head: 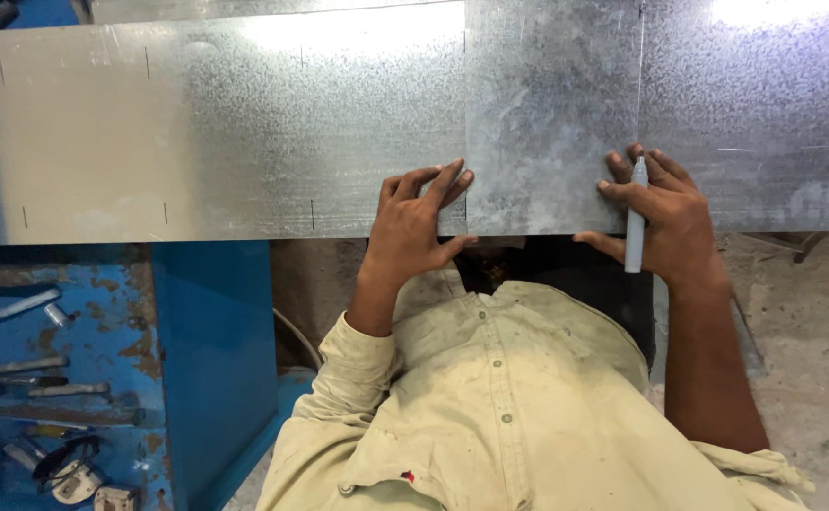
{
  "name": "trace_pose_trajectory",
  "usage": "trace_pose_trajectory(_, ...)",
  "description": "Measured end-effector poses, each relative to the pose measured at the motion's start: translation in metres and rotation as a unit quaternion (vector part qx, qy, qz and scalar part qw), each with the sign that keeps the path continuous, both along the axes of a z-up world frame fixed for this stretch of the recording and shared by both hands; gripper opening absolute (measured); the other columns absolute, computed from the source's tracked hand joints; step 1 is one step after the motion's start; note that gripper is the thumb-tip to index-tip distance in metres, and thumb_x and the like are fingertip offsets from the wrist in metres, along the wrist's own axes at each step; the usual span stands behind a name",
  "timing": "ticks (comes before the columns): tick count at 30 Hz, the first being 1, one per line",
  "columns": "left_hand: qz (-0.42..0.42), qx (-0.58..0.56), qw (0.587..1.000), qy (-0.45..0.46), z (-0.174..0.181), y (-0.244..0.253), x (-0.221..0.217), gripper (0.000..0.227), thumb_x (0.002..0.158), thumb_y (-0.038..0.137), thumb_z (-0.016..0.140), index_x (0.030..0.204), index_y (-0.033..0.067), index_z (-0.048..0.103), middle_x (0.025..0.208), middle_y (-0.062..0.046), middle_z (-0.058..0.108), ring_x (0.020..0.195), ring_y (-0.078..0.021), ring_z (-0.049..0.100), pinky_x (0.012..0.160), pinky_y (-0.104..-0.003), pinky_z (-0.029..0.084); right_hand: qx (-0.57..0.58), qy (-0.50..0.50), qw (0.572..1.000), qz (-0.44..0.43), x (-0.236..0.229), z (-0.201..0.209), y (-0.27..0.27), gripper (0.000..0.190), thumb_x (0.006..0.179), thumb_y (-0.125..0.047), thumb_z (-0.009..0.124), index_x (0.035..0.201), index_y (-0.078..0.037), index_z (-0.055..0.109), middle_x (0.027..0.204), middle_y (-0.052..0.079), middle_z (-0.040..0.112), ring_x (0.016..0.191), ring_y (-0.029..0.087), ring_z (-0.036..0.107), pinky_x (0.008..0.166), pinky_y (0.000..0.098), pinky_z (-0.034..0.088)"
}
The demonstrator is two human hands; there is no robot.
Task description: The person uses a white marker to draw vertical lines on a large, flat metal sheet. They repeatedly reposition the sheet to align with existing marks and continue drawing lines across its surface.
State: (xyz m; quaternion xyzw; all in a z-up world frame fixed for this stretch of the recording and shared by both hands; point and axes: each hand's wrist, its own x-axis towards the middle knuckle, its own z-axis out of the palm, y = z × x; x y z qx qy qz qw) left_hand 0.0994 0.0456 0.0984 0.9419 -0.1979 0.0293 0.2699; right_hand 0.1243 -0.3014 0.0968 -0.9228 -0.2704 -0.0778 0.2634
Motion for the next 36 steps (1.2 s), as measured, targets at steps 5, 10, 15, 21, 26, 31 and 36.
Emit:
trace_pose_trajectory(5,0.001,0.012,1.0,-0.009,0.003,0.0,0.001,0.096,0.075,0.052,0.085,0.153,0.014,0.045,0.138,0.004,0.069,0.132,-0.0226,0.053,0.111,-0.043,0.035,0.016,-0.006,1.0,-0.004,0.0,0.001,0.002,0.059,0.07,-0.047,0.091,0.109,-0.006,0.073,0.136,0.012,0.069,0.141,0.031,0.058,0.125,0.0472,0.041)
trace_pose_trajectory(10,0.0,0.022,1.0,-0.001,0.0,0.001,0.0,0.105,0.075,0.053,0.085,0.159,0.0141,0.036,0.139,0.004,0.068,0.132,-0.023,0.053,0.112,-0.043,0.035,-0.016,-0.011,1.0,0.005,-0.001,-0.002,-0.001,0.061,0.071,-0.047,0.091,0.112,-0.007,0.071,0.139,0.012,0.069,0.144,0.033,0.057,0.126,0.049,0.04)
trace_pose_trajectory(15,-0.014,-0.006,1.0,-0.021,-0.001,0.003,-0.002,0.113,0.079,0.049,0.083,0.164,0.0106,0.02,0.142,0.007,0.067,0.133,-0.0235,0.053,0.115,-0.041,0.035,-0.003,-0.012,1.0,-0.023,-0.012,0.006,-0.011,0.06,0.077,-0.045,0.089,0.119,-0.008,0.069,0.142,0.014,0.069,0.145,0.033,0.058,0.127,0.0501,0.04)
trace_pose_trajectory(21,-0.013,-0.009,1.0,-0.024,0.001,0.004,-0.002,0.107,0.08,0.043,0.082,0.163,0.0069,0.025,0.14,0.006,0.069,0.13,-0.0231,0.054,0.114,-0.041,0.036,-0.043,-0.044,0.996,-0.06,-0.027,-0.003,-0.025,0.048,0.083,-0.042,0.087,0.116,-0.008,0.075,0.124,0.013,0.074,0.144,0.033,0.06,0.127,0.049,0.039)
trace_pose_trajectory(26,-0.012,-0.01,0.999,-0.031,0.004,0.003,-0.001,0.104,0.079,0.042,0.082,0.161,0.0056,0.03,0.138,0.005,0.07,0.128,-0.0227,0.055,0.112,-0.041,0.036,-0.042,-0.06,0.997,-0.035,-0.024,-0.007,-0.028,0.041,0.087,-0.039,0.086,0.109,-0.006,0.076,0.119,0.011,0.078,0.141,0.033,0.062,0.125,0.0461,0.035)
trace_pose_trajectory(31,-0.011,-0.017,0.999,-0.029,0.004,0.003,-0.001,0.105,0.077,0.038,0.084,0.161,0.0068,0.03,0.14,0.006,0.069,0.131,-0.0222,0.054,0.112,-0.04,0.036,-0.036,-0.054,0.997,-0.034,-0.023,-0.008,-0.029,0.04,0.087,-0.041,0.086,0.106,-0.007,0.076,0.12,0.008,0.078,0.141,0.03,0.062,0.126,0.0466,0.036)
trace_pose_trajectory(36,-0.004,-0.014,1.0,-0.02,0.004,0.002,-0.002,0.106,0.076,0.038,0.085,0.161,0.0093,0.03,0.139,0.007,0.069,0.131,-0.0216,0.054,0.112,-0.04,0.037,-0.032,-0.054,0.997,-0.036,-0.022,-0.013,-0.032,0.039,0.086,-0.041,0.087,0.106,-0.009,0.077,0.118,0.006,0.078,0.141,0.03,0.064,0.124,0.0459,0.036)
